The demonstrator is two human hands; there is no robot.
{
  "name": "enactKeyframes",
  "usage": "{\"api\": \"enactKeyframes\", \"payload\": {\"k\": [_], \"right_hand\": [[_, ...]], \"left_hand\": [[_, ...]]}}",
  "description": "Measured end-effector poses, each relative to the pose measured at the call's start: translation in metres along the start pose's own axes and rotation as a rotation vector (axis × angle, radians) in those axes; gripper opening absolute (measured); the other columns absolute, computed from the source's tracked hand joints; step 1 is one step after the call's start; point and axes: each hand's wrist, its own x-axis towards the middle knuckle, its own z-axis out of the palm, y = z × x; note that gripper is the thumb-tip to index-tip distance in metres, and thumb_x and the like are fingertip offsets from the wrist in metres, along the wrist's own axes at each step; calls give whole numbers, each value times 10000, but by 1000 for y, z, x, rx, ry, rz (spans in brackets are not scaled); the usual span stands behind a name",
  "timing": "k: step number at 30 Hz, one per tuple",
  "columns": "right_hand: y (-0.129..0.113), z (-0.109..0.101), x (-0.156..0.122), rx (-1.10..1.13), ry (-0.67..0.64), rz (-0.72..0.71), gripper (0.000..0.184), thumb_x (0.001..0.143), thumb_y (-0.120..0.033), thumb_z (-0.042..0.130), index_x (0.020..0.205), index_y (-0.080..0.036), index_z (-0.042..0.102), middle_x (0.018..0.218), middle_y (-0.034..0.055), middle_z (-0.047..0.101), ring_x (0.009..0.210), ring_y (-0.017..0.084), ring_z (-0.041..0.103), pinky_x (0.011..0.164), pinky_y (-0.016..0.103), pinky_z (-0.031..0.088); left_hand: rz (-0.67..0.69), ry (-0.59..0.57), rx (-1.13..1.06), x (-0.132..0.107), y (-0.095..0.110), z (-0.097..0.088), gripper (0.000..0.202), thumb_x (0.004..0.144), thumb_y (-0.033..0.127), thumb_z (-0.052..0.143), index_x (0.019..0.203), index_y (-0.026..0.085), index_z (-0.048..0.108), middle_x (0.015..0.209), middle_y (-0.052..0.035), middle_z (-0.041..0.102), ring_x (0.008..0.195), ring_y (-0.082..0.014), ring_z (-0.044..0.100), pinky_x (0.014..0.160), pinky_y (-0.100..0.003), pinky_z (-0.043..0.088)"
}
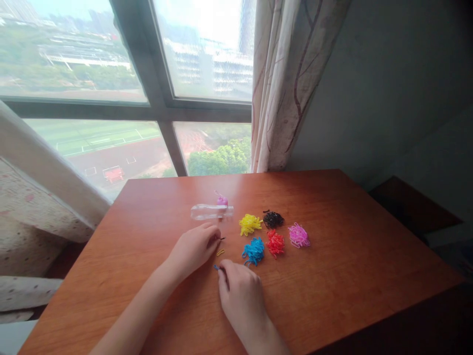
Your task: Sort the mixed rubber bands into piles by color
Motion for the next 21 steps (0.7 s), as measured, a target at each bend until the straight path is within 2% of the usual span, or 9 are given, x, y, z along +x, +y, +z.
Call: {"api": "enactKeyframes", "payload": {"k": [8,21], "right_hand": [[0,-1,0,6,-12,4,151,886,-86,541,879,-229,589,760,-11,675,699,172,649,609,260,362],[2,-1,0,-31,34,-31,169,910,-109,507,794,-222,554,694,-9,644,641,160,625,585,255,331]], "left_hand": [[-21,-63,-85,-22,9,-2,141,884,212,479,810,214,599,872,-29,647,779,-169,609,673,-238,431],[-67,-17,-146,-40,7,2,141,903,209,457,904,233,596,938,-17,642,808,-169,612,707,-252,436]]}}
